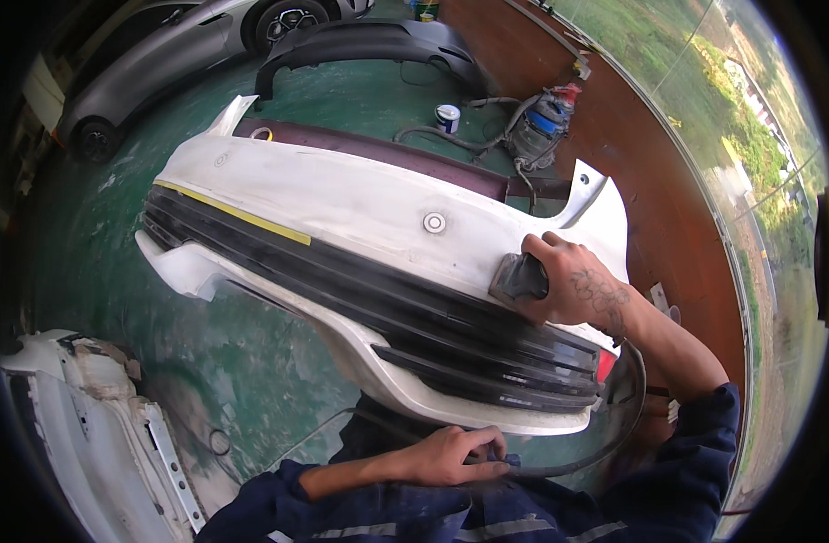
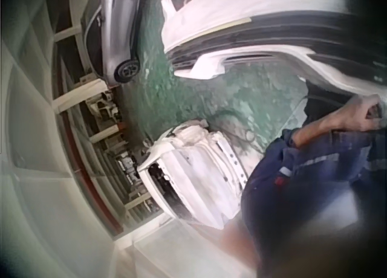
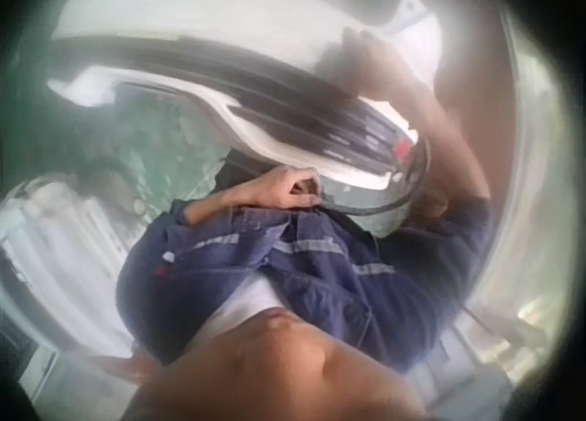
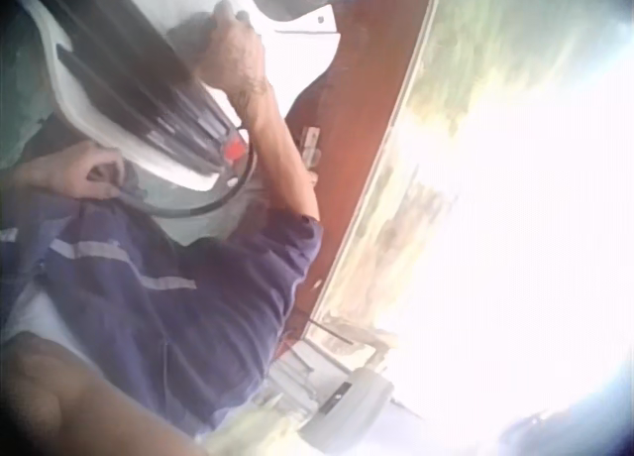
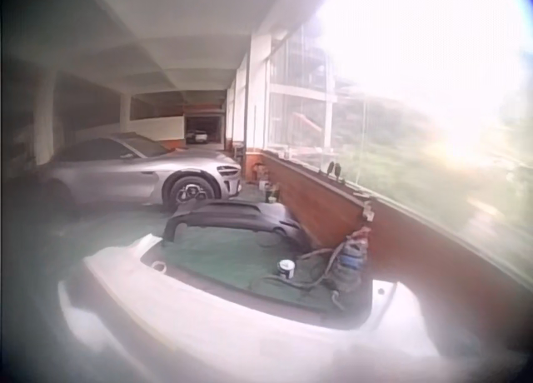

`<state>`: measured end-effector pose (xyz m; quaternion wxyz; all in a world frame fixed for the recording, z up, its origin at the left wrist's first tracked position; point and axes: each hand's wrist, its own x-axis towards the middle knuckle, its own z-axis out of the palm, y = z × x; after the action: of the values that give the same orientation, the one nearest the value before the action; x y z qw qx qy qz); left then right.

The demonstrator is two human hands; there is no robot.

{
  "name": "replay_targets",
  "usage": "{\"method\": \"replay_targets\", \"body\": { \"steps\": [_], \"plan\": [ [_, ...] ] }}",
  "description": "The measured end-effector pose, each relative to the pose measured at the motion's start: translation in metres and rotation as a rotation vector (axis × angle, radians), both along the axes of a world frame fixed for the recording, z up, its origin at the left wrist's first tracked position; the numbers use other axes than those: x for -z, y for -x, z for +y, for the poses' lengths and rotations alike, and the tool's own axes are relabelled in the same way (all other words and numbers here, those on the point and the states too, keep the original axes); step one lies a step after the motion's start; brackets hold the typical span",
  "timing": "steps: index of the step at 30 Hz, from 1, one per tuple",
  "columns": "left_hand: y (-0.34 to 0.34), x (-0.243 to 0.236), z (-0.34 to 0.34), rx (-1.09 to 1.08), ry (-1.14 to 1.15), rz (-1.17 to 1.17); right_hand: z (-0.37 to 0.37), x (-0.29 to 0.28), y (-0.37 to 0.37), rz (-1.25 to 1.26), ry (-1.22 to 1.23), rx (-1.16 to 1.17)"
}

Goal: The person uses a handheld electric sander to smooth the surface of a white car bumper mounted on a stand. The person moves the sander across the bumper's flat and curved areas, including around the taillight and lower grille sections.

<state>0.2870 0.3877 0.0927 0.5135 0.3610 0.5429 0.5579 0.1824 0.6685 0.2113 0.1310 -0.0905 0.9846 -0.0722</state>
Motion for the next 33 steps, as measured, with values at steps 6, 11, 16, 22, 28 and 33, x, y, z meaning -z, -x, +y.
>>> {"method": "replay_targets", "body": {
  "steps": [6, 11, 16, 22, 28, 33],
  "plan": [
    [-0.008, 0.006, 0.008, -0.037, 0.119, 0.060, -0.003, 0.010, 0.041, 0.178, -0.001, 0.030],
    [-0.021, -0.007, 0.020, 0.031, 0.251, 0.068, 0.033, 0.026, 0.005, 0.246, 0.094, 0.174],
    [-0.038, -0.005, 0.021, 0.190, 0.258, 0.109, 0.124, 0.048, -0.108, 0.276, 0.289, 0.659],
    [-0.026, 0.025, -0.012, 0.203, 0.321, 0.483, 0.093, 0.146, -0.338, 0.736, 0.510, 1.426],
    [-0.010, 0.054, -0.056, 0.447, 0.381, 0.881, -0.031, 0.240, -0.376, 0.989, 0.887, 1.664],
    [0.013, 0.058, -0.092, 0.509, 0.474, 1.094, -0.134, 0.242, -0.301, 1.359, 0.708, 1.477]
  ]
}}
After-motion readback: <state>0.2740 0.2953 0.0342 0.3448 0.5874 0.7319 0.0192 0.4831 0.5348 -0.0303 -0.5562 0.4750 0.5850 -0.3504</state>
